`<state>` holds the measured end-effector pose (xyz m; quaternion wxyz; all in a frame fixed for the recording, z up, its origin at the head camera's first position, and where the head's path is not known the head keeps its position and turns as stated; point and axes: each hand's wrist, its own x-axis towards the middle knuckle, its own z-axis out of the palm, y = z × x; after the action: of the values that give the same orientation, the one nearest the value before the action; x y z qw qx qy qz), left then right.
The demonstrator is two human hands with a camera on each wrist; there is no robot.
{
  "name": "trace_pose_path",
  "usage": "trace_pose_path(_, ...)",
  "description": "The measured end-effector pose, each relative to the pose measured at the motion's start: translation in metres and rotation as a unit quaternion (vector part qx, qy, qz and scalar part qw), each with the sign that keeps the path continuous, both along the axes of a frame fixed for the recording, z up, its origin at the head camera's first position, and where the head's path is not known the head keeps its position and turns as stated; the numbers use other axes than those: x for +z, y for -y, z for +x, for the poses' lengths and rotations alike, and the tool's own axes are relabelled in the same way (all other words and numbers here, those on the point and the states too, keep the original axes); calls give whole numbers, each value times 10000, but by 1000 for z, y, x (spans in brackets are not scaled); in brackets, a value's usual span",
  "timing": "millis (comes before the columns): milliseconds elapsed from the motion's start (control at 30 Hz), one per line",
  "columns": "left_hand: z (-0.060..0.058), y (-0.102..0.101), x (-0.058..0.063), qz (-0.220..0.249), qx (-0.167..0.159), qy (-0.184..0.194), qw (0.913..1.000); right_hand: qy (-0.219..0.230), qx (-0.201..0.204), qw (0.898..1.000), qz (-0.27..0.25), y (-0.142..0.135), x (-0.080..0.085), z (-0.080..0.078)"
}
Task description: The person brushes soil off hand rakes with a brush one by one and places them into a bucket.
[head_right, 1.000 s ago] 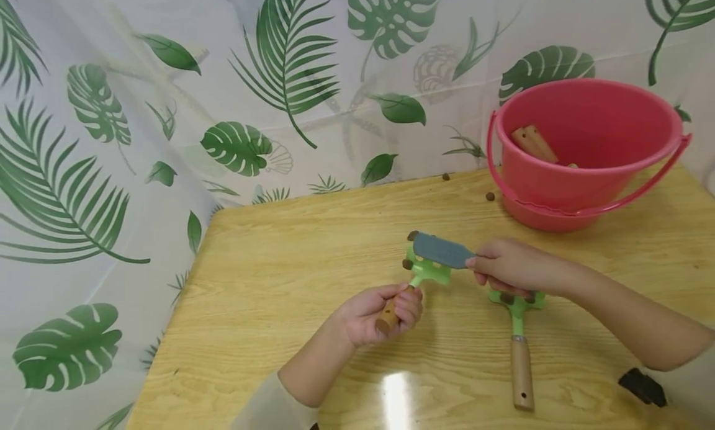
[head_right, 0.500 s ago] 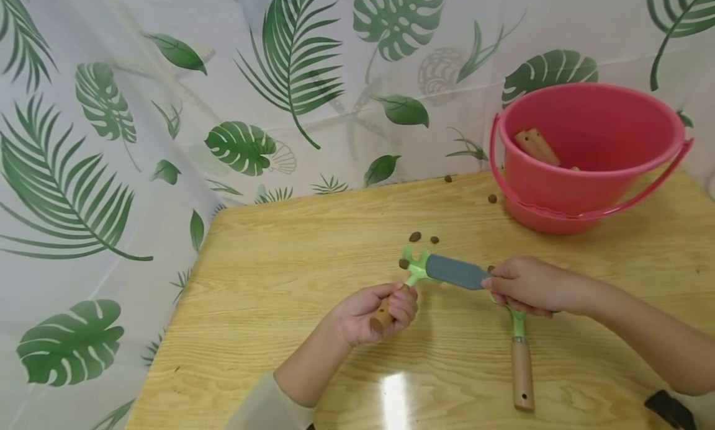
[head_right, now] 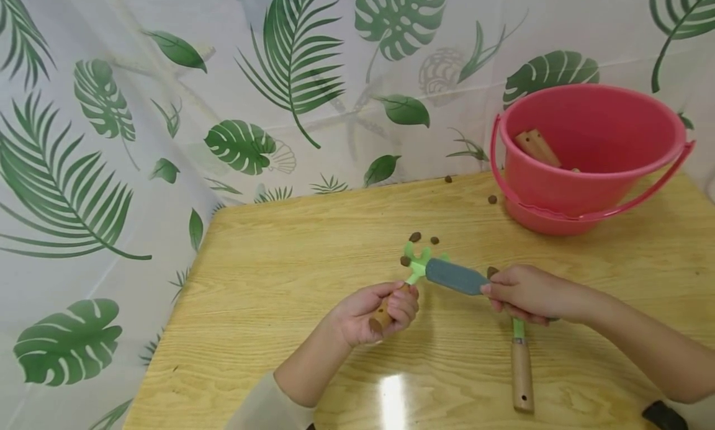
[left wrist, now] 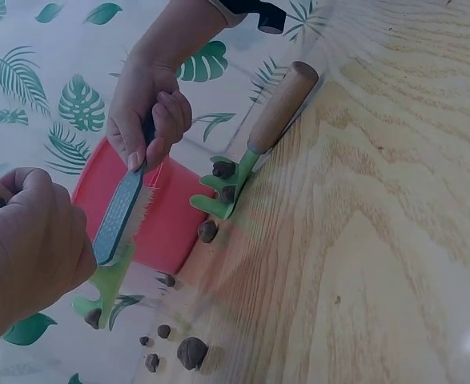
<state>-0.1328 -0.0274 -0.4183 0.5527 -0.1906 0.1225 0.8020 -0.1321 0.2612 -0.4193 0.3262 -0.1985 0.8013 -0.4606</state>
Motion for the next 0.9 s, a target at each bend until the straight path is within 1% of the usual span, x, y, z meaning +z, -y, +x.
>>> trace_pose_path(100, 0, -1, 0, -15, -23, -56, 10000, -92, 39, 9999, -58, 2, -1, -1)
trace_pose_path(167, 1, -1, 1, -17, -1, -143, 9999, -74, 17, 9999, -101, 4, -2, -2)
trace_pose_path(233, 1, -2, 1, -30, 21, -226, 9997, 31, -44, 9999, -145, 6, -2, -4)
trace_pose_path(333, 1, -4, 1, -18, 22, -243, 9997, 209, -155, 9995, -179, 9, -4, -5)
trace_pose_path(467, 3, -6, 1, -33, 1, -215, 9998, 233, -190, 9995, -116, 14, -6, -7)
trace_pose_path(600, 2, -6, 3, -71, -14, -208, 9998, 3, -206, 9998, 28, 20, -3, -10)
trace_pose_path(700, 1, -6, 6, -107, -57, -267, 9996, -177, -315, 9988, 326, 25, 1, -12)
trace_pose_path(800, 1, -7, 8, -195, -50, -447, 9988, -309, -435, 9965, 650, 30, 5, -14)
trace_pose_path(900, 4, -8, 8, -342, 27, -640, 9974, -681, -437, 9928, 883, 36, 5, -14)
